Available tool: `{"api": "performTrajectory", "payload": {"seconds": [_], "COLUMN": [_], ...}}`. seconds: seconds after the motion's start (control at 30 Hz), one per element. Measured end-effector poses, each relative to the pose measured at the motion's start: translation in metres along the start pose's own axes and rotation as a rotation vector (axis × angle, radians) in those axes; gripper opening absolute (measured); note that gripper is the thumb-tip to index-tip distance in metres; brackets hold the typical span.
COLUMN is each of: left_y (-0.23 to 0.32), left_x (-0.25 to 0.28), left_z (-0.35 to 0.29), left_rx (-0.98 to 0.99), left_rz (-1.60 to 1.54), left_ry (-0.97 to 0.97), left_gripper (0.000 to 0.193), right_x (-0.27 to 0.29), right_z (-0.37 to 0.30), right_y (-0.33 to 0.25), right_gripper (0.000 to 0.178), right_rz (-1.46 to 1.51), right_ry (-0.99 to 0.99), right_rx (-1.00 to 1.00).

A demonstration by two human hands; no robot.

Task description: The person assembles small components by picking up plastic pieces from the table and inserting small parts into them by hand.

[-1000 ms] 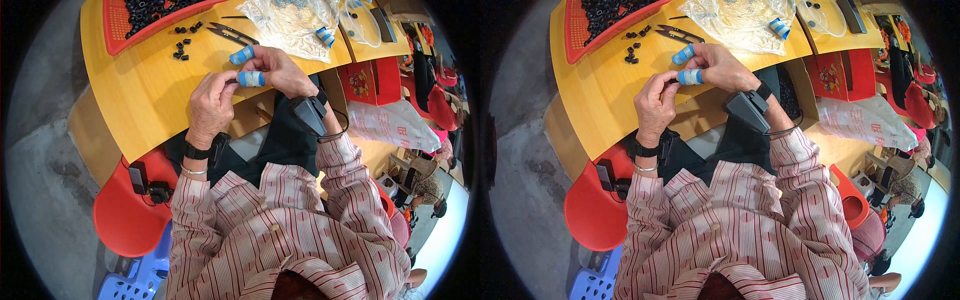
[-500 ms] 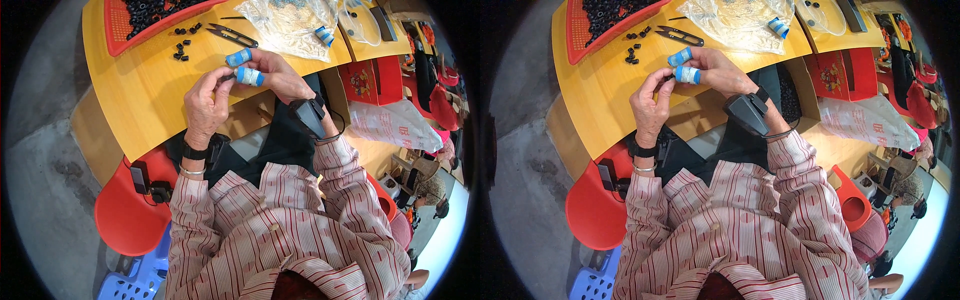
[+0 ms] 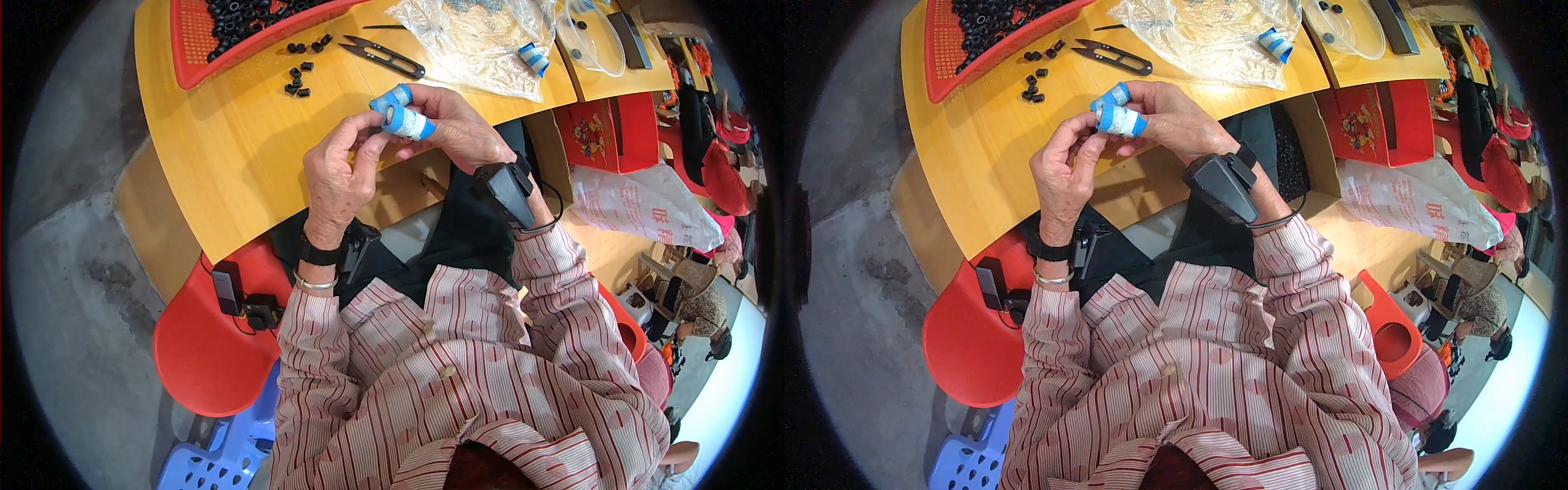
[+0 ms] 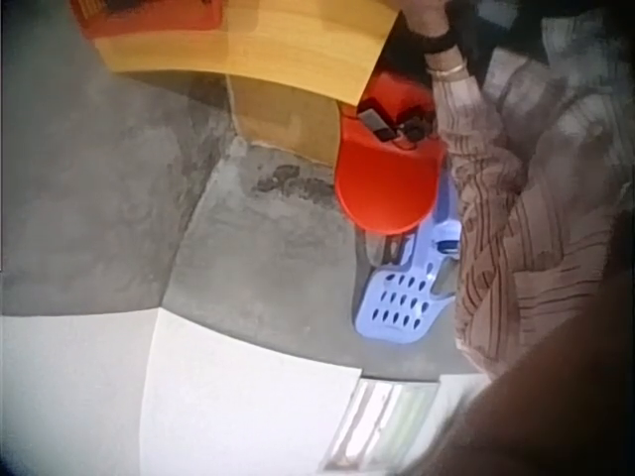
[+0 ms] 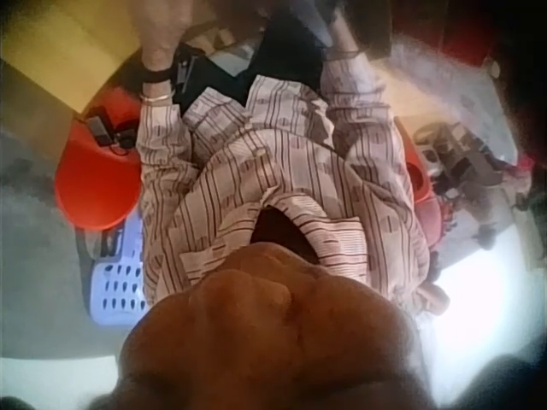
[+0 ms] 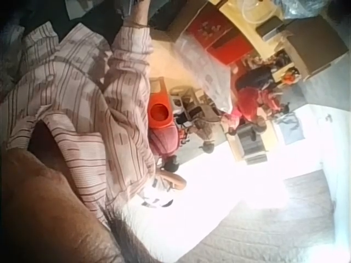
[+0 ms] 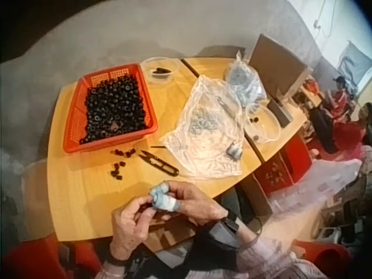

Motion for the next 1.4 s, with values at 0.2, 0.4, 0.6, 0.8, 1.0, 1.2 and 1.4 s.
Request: {"api": "performTrajectory", "payload": {"seconds": [0.2, 0.4, 0.6, 0.8, 1.0, 1.2, 1.4], "left_y": [0.009, 0.024, 0.02, 0.025, 0.03, 0.03, 0.028], "left_x": [0.001, -0.001, -0.002, -0.003, -0.002, -0.005, -0.004], "left_z": [0.0, -0.001, -0.003, -0.003, -0.005, -0.006, -0.006], "left_rx": [-0.084, -0.088, 0.01, 0.0, -0.046, -0.112, -0.242], "left_rz": [0.135, 0.171, 0.103, 0.136, 0.177, 0.247, 0.353], "left_ry": [0.045, 0.03, 0.067, 0.069, 0.112, 0.139, 0.12], "left_gripper": [0.015, 0.02, 0.027, 0.024, 0.023, 0.023, 0.02], "right_x": [0.002, 0.006, 0.004, 0.0, -0.001, -0.004, 0.003], "right_z": [0.001, -0.004, -0.004, -0.004, -0.005, -0.008, -0.004], "right_y": [0.006, 0.004, 0.006, 0.005, 0.009, 0.003, 0.009], "right_gripper": [0.034, 0.035, 0.035, 0.029, 0.03, 0.026, 0.034], "right_rz": [0.058, 0.154, 0.268, 0.375, 0.447, 0.33, 0.26], "right_ry": [0.048, 0.035, 0.026, 0.051, 0.001, 0.11, 0.066], "right_rx": [-0.038, -0.063, 0.033, 0.05, 0.019, 0.028, 0.025]}}
Point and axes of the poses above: each hand's wrist, its own z-axis towards the middle knuckle, its own x-axis out of the back of the hand, y = z × x, the point moved 4 cm from there along z, towards the middle knuckle, and after that the axes turned 5 degrees about x, right-handed, at the moved point
